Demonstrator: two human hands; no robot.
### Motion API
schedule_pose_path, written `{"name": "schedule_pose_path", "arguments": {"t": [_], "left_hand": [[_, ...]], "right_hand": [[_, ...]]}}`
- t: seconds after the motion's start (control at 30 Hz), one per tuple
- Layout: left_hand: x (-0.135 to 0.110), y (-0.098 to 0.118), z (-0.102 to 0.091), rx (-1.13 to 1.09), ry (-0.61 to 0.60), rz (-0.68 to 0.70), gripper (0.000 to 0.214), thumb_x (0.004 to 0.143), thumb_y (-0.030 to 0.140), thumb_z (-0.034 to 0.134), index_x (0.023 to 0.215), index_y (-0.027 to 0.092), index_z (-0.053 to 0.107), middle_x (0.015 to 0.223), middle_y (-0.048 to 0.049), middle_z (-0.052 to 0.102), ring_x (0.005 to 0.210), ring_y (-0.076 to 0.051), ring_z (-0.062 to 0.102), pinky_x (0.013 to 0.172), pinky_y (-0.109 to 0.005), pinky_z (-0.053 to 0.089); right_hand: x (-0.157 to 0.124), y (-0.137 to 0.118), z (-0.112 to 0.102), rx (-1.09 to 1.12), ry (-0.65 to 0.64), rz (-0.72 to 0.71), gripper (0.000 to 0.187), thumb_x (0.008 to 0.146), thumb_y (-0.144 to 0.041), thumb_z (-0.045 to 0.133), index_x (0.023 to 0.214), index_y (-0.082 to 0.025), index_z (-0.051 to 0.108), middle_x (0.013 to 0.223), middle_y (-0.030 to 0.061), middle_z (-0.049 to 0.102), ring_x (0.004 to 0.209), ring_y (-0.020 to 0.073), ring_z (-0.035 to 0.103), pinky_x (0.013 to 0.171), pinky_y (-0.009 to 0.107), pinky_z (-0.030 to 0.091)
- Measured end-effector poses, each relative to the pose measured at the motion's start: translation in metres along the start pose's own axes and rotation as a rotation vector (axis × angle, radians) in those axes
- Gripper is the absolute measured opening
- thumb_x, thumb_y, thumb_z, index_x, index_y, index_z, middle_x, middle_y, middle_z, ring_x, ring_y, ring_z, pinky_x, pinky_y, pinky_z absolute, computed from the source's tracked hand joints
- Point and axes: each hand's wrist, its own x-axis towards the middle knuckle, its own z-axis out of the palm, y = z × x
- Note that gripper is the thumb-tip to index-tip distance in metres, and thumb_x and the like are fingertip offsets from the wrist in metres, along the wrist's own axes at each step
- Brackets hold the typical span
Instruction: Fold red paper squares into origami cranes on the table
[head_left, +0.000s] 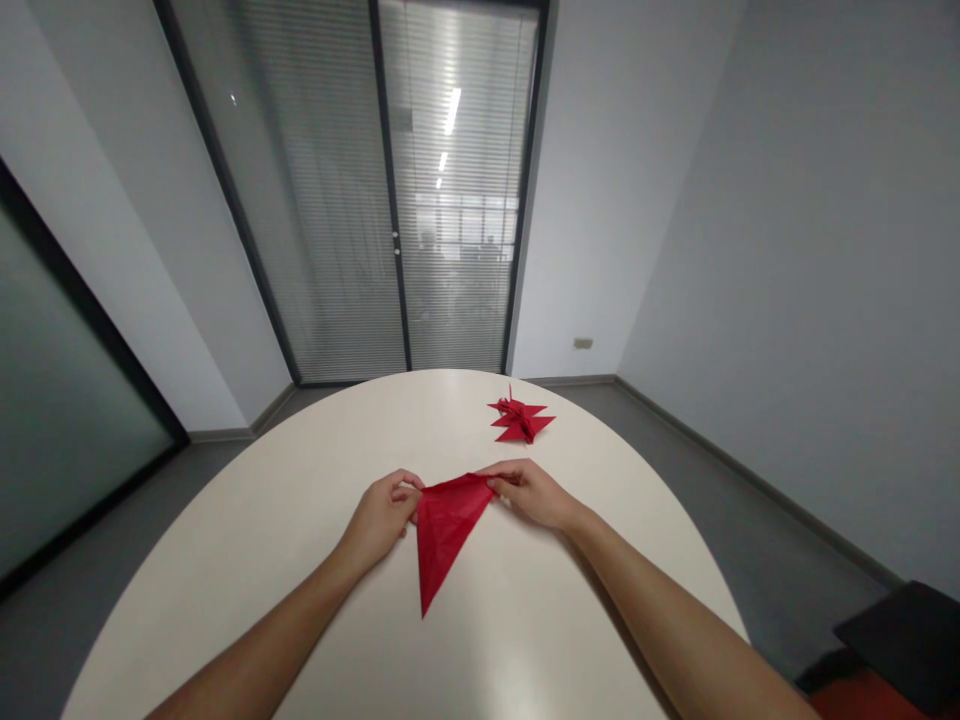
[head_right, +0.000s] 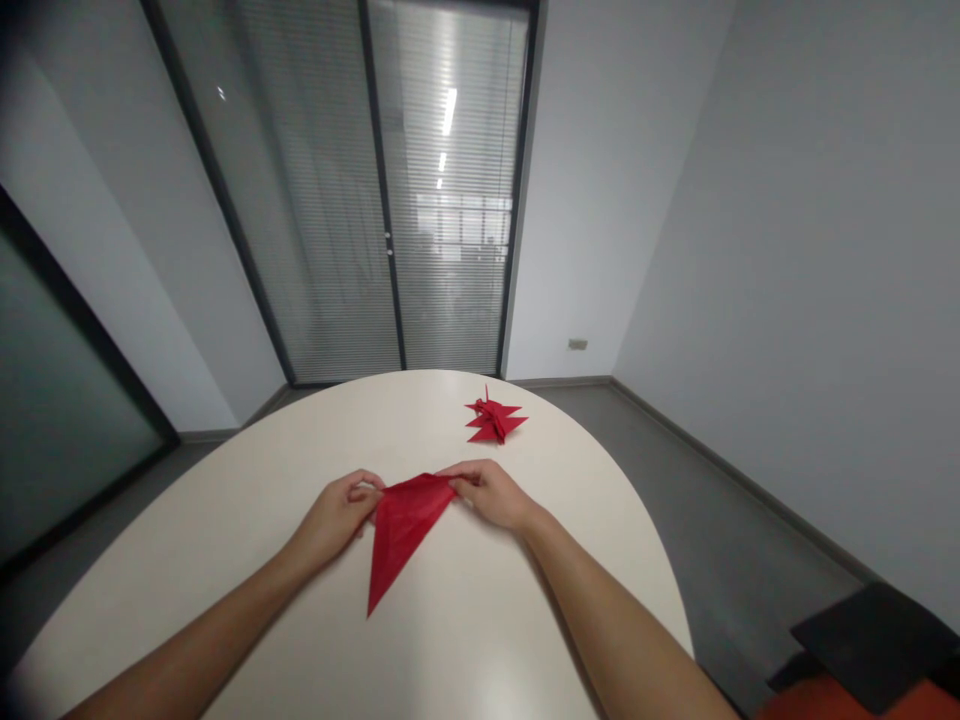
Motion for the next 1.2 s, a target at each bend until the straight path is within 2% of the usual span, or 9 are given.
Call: {"name": "schedule_pose_path", "arguments": {"t": [0.2,0.5,0.6,0.7,0.83,0.93,1.03,1.1,1.2], "left_hand": [[0.001,0.0,-0.003,-0.056,-0.026,-0.004,0.023,0.069,0.035,0.063,0.083,0.017,0.065,0.066,-0.0018,0.068,0.056,-0.015,0.062,0.051,-0.022,0.042],[0.003,0.0,0.0,-0.012,0.02,-0.009,0.025,0.067,0.037,0.06,0.077,0.016,0.069,0.063,-0.0033,0.066,0.056,-0.017,0.061,0.052,-0.026,0.046],[0.001,0.003,0.001,0.017,0.025,-0.003,0.029,0.071,0.043,0.062,0.076,0.015,0.069,0.066,-0.0042,0.067,0.059,-0.017,0.061,0.052,-0.025,0.045],[0.001,0.003,0.001,0.019,0.031,0.014,0.031,0.07,0.046,0.067,0.076,0.015,0.067,0.064,-0.0026,0.065,0.058,-0.016,0.059,0.05,-0.024,0.042],[0.002,-0.001,0.001,0.021,0.039,0.084,0.028,0.069,0.041,0.071,0.08,0.017,0.064,0.062,-0.0007,0.065,0.057,-0.016,0.06,0.052,-0.025,0.043],[0.002,-0.004,0.001,0.116,0.087,0.185,0.024,0.074,0.038,0.068,0.088,0.018,0.066,0.079,-0.0056,0.072,0.071,-0.02,0.067,0.067,-0.032,0.053],[-0.003,-0.004,0.003,0.384,0.149,0.345,0.025,0.086,0.034,0.058,0.102,0.019,0.07,0.115,-0.0114,0.072,0.105,-0.026,0.066,0.096,-0.043,0.051],[-0.009,-0.004,0.006,0.551,0.103,0.465,0.028,0.091,0.031,0.053,0.11,0.02,0.071,0.13,-0.0106,0.066,0.122,-0.027,0.059,0.109,-0.046,0.042],[-0.017,-0.005,0.012,0.733,-0.04,0.529,0.045,0.094,0.035,0.052,0.135,0.02,0.059,0.147,-0.0114,0.054,0.134,-0.027,0.05,0.115,-0.046,0.037]], "right_hand": [[-0.001,0.0,-0.003,-0.087,-0.004,-0.005,0.034,0.086,-0.021,0.053,0.109,-0.018,0.078,0.092,0.0054,0.076,0.082,0.0185,0.064,0.08,0.033,0.049],[-0.001,-0.003,-0.003,-0.145,0.038,0.023,0.045,0.074,-0.011,0.047,0.106,-0.017,0.078,0.103,0.0077,0.076,0.091,0.0207,0.067,0.087,0.034,0.05],[-0.001,-0.004,-0.003,-0.152,0.037,0.014,0.04,0.076,-0.013,0.05,0.105,-0.017,0.078,0.108,0.0082,0.075,0.098,0.0225,0.067,0.092,0.037,0.049],[0.0,-0.007,-0.001,-0.155,0.025,0.022,0.03,0.085,-0.024,0.056,0.105,-0.016,0.077,0.103,0.009,0.076,0.093,0.0227,0.067,0.089,0.038,0.05],[-0.001,-0.012,0.006,-0.169,0.058,0.037,0.037,0.088,-0.041,0.063,0.112,-0.016,0.074,0.099,0.0094,0.075,0.088,0.0225,0.066,0.082,0.036,0.051],[-0.001,-0.013,0.011,-0.236,0.077,0.023,0.033,0.088,-0.039,0.064,0.11,-0.017,0.075,0.101,0.0091,0.075,0.088,0.0223,0.066,0.081,0.035,0.05],[-0.001,-0.008,0.011,-0.299,0.108,0.024,0.027,0.087,-0.034,0.062,0.105,-0.018,0.076,0.097,0.008,0.076,0.083,0.0214,0.065,0.076,0.034,0.049],[0.0,-0.004,0.01,-0.331,0.135,0.038,0.025,0.087,-0.031,0.061,0.103,-0.018,0.076,0.091,0.0069,0.076,0.078,0.0208,0.065,0.072,0.032,0.049],[0.0,-0.003,0.008,-0.415,0.155,0.056,0.023,0.086,-0.027,0.06,0.101,-0.019,0.076,0.088,0.0056,0.076,0.075,0.0202,0.065,0.069,0.031,0.048]]}}
